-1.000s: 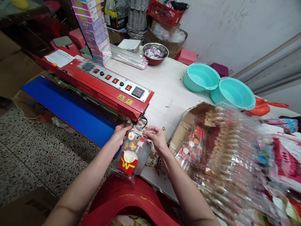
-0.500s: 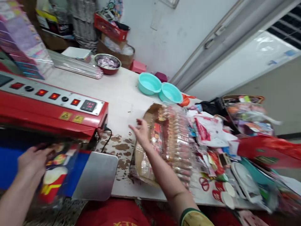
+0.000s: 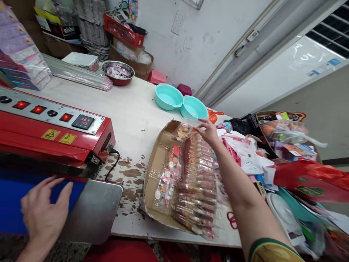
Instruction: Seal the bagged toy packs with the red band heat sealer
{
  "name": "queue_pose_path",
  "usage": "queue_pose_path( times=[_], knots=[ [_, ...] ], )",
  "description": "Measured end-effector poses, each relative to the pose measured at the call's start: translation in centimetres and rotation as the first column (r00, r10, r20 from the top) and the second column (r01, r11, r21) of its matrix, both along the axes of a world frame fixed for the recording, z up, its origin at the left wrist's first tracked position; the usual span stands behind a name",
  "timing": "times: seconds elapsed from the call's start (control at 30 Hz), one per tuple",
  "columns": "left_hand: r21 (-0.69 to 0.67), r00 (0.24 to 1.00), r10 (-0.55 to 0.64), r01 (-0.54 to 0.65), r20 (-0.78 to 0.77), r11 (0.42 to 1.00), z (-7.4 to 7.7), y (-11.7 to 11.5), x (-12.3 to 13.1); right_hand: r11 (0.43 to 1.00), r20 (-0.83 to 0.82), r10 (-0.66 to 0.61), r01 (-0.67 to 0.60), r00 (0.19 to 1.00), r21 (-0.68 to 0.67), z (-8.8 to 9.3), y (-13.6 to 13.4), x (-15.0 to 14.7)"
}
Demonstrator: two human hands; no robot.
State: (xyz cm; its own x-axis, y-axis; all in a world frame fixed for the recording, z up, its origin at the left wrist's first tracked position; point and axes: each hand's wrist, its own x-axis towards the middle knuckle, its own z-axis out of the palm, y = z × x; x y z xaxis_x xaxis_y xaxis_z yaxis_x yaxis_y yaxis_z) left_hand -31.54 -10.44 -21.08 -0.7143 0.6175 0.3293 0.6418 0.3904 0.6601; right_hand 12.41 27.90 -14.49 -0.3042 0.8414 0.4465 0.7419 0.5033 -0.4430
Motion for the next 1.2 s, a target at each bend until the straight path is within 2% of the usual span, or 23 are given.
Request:
queue_pose_path(
  times=[0.07,0.13,0.23,0.3,0.37,0.43,0.47,0.5,0.57,0.63,0.73,0.77,0.83,0.93,1.03,1.13,1.2],
  knots=[
    [0.059,0.986,-0.069,0.079,-0.153,0.995,0.8,1.1,2.5,0.991,-0.205,0.129,-0.133,0.97,-0.005,3.2,-1.4,-1.0],
    [0.106,0.966,-0.202,0.22,-0.162,0.97,2.3,2.6,4.8,0.982,-0.355,0.177,-0.187,0.918,0.007,6.2,-3.8,-2.3],
    [0.192,0.935,-0.354,0.344,0.021,0.919,5.8,5.5,7.9,0.958,-0.491,0.205,-0.276,0.846,-0.077,8.9,-8.5,-5.4],
    [0.241,0.87,-0.43,0.376,0.24,0.895,8.5,7.5,9.2,0.892,-0.549,0.229,-0.4,0.804,-0.213,8.8,-11.7,-8.1],
    [0.301,0.692,-0.503,0.404,0.517,0.864,10.4,9.2,9.6,0.767,-0.597,0.252,-0.533,0.762,-0.357,7.5,-14.8,-11.1],
    [0.337,0.445,-0.494,0.387,0.747,0.858,11.1,10.1,9.2,0.628,-0.645,0.235,-0.62,0.727,-0.47,5.3,-17.4,-14.0],
    [0.332,0.342,-0.454,0.359,0.823,0.872,10.9,10.2,8.8,0.569,-0.664,0.207,-0.64,0.719,-0.516,4.1,-18.5,-15.3],
    [0.311,0.271,-0.402,0.323,0.875,0.894,10.4,10.0,8.3,0.523,-0.677,0.166,-0.646,0.717,-0.556,3.0,-19.4,-16.5],
    [0.271,0.229,-0.318,0.216,0.92,0.938,8.7,9.0,7.4,0.47,-0.68,0.081,-0.629,0.729,-0.619,0.7,-20.9,-18.6],
    [0.273,0.287,-0.289,0.094,0.913,0.957,6.4,7.8,6.7,0.455,-0.668,0.012,-0.599,0.744,-0.659,-1.1,-21.9,-20.3],
    [0.248,0.461,-0.194,-0.058,0.866,0.967,2.9,6.4,5.6,0.443,-0.669,-0.049,-0.584,0.742,-0.68,-3.1,-23.3,-22.7],
    [0.217,0.491,-0.142,-0.1,0.86,0.971,2.0,6.2,5.1,0.432,-0.675,-0.068,-0.588,0.735,-0.684,-3.7,-23.7,-23.6],
    [0.141,0.47,-0.051,-0.158,0.881,0.977,0.9,5.7,3.8,0.402,-0.694,-0.127,-0.603,0.708,-0.689,-4.8,-24.3,-25.3],
    [0.053,0.34,0.005,-0.164,0.941,0.985,0.7,4.8,1.3,0.367,-0.706,-0.238,-0.611,0.667,-0.701,-6.4,-24.5,-28.0],
    [0.002,0.265,0.031,-0.126,0.964,0.992,1.4,3.6,-1.3,0.364,-0.697,-0.29,-0.598,0.656,-0.714,-8.0,-24.4,-31.1],
    [-0.006,0.275,0.051,-0.162,0.96,0.987,2.0,2.9,-3.4,0.384,-0.712,-0.326,-0.602,0.621,-0.7,-8.8,-25.0,-33.9],
    [-0.003,0.33,0.077,-0.217,0.941,0.976,2.1,2.8,-4.5,0.446,-0.739,-0.317,-0.594,0.595,-0.669,-8.6,-25.1,-34.5]
  ],
)
